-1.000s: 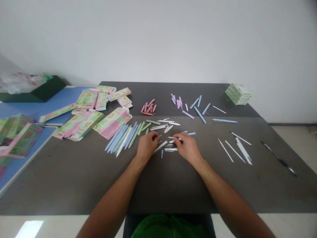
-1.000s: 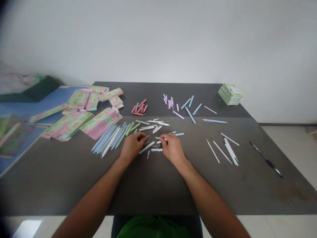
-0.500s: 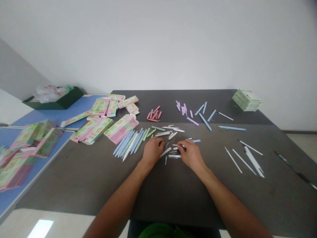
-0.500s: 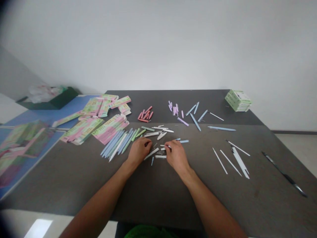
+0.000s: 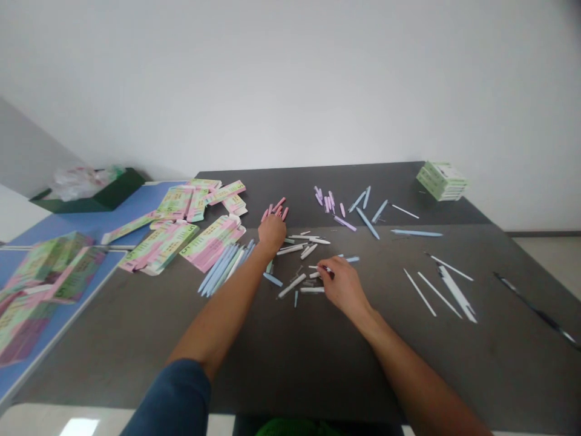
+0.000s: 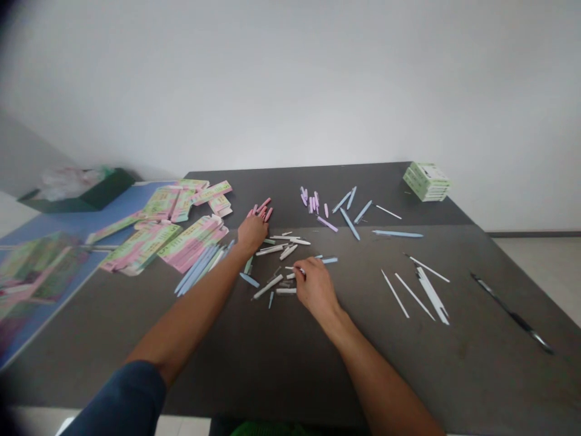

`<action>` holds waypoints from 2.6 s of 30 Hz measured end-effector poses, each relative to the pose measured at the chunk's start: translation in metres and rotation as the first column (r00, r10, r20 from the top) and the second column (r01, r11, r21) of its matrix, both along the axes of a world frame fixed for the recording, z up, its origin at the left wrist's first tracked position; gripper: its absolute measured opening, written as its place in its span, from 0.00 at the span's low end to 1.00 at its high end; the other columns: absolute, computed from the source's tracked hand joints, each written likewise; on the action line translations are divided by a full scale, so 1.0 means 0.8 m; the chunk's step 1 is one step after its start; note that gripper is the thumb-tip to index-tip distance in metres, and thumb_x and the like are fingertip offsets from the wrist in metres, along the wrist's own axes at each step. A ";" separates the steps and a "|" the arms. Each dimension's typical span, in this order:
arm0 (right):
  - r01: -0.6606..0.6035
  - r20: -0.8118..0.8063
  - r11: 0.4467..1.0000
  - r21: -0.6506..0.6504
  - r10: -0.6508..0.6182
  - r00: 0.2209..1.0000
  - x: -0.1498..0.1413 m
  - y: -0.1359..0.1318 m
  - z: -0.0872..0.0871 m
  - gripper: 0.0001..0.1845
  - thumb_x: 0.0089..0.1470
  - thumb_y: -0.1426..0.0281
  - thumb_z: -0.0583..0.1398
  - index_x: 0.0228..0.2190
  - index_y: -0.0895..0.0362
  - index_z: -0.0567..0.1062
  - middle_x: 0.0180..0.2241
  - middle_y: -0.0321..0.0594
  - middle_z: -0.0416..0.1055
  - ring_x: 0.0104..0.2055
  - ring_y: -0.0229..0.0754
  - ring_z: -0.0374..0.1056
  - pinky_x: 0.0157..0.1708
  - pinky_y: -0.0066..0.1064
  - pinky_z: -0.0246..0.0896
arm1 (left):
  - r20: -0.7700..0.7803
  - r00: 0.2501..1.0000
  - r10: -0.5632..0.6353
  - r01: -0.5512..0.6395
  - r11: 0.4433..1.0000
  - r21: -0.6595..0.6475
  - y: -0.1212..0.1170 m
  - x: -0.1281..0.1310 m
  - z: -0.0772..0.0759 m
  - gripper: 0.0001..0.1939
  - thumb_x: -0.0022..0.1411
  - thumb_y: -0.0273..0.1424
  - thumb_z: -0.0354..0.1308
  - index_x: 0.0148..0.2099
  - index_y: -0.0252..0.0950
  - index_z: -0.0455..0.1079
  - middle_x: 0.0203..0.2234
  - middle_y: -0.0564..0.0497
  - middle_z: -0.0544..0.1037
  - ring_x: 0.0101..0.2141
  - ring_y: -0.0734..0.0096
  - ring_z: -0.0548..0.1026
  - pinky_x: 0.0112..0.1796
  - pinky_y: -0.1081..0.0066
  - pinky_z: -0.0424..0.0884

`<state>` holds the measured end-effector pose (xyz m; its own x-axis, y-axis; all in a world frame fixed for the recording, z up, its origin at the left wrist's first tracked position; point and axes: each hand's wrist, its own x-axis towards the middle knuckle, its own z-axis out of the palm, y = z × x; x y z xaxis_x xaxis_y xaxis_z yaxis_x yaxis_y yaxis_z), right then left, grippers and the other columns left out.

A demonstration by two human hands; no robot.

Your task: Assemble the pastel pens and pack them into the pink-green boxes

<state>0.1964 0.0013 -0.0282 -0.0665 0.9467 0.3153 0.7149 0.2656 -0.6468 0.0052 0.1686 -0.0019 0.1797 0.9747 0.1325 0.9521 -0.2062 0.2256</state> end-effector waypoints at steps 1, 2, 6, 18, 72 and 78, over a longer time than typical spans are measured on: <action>-0.002 -0.002 1.000 0.003 0.002 1.000 0.000 0.000 0.000 0.08 0.60 0.74 0.59 0.34 0.55 0.79 0.35 0.43 0.76 0.41 0.48 0.68 0.44 0.37 0.62 | 0.002 1.000 -0.004 0.004 1.000 -0.009 0.004 0.001 -0.005 0.24 0.63 0.22 0.53 0.61 0.28 0.69 0.59 0.34 0.72 0.65 0.56 0.62 0.62 0.56 0.56; -0.003 -0.006 1.000 0.006 0.003 1.000 0.000 0.000 0.001 0.08 0.60 0.74 0.59 0.34 0.55 0.79 0.35 0.43 0.76 0.41 0.48 0.68 0.44 0.37 0.62 | 0.003 1.000 -0.006 0.006 1.000 -0.015 0.008 0.002 -0.009 0.24 0.63 0.21 0.52 0.61 0.31 0.70 0.58 0.36 0.73 0.66 0.57 0.61 0.63 0.56 0.55; 0.000 -0.025 1.000 0.003 0.001 1.000 -0.002 -0.001 0.005 0.08 0.60 0.73 0.59 0.34 0.54 0.79 0.35 0.43 0.76 0.41 0.47 0.68 0.44 0.37 0.61 | 0.005 0.999 0.038 -0.038 0.999 0.006 0.017 0.001 -0.020 0.23 0.64 0.22 0.50 0.59 0.38 0.73 0.57 0.43 0.76 0.67 0.58 0.59 0.65 0.56 0.53; 0.069 -0.083 0.998 -0.003 -0.069 0.994 0.004 0.000 0.016 0.08 0.60 0.74 0.57 0.35 0.54 0.77 0.35 0.42 0.76 0.40 0.46 0.70 0.42 0.35 0.61 | 0.290 0.956 0.043 -0.043 0.999 -0.005 -0.066 0.003 0.015 0.14 0.67 0.31 0.50 0.45 0.35 0.75 0.37 0.41 0.82 0.40 0.57 0.79 0.44 0.64 0.70; 0.016 -0.387 0.995 -0.093 -0.052 0.921 -0.016 -0.022 0.045 0.13 0.61 0.60 0.61 0.35 0.53 0.83 0.31 0.36 0.79 0.31 0.39 0.72 0.31 0.29 0.64 | 0.943 0.228 0.244 0.220 0.930 -0.294 -0.206 0.012 0.027 0.14 0.55 0.38 0.68 0.40 0.32 0.80 0.22 0.52 0.78 0.24 0.72 0.74 0.31 0.72 0.70; 0.040 -0.394 0.996 -0.080 -0.069 0.917 -0.018 -0.022 0.041 0.11 0.59 0.60 0.62 0.35 0.53 0.82 0.33 0.37 0.79 0.32 0.40 0.72 0.34 0.30 0.66 | 0.919 0.333 0.212 0.191 0.939 -0.286 -0.206 0.013 0.025 0.12 0.58 0.38 0.65 0.38 0.34 0.81 0.22 0.52 0.78 0.24 0.73 0.72 0.27 0.73 0.67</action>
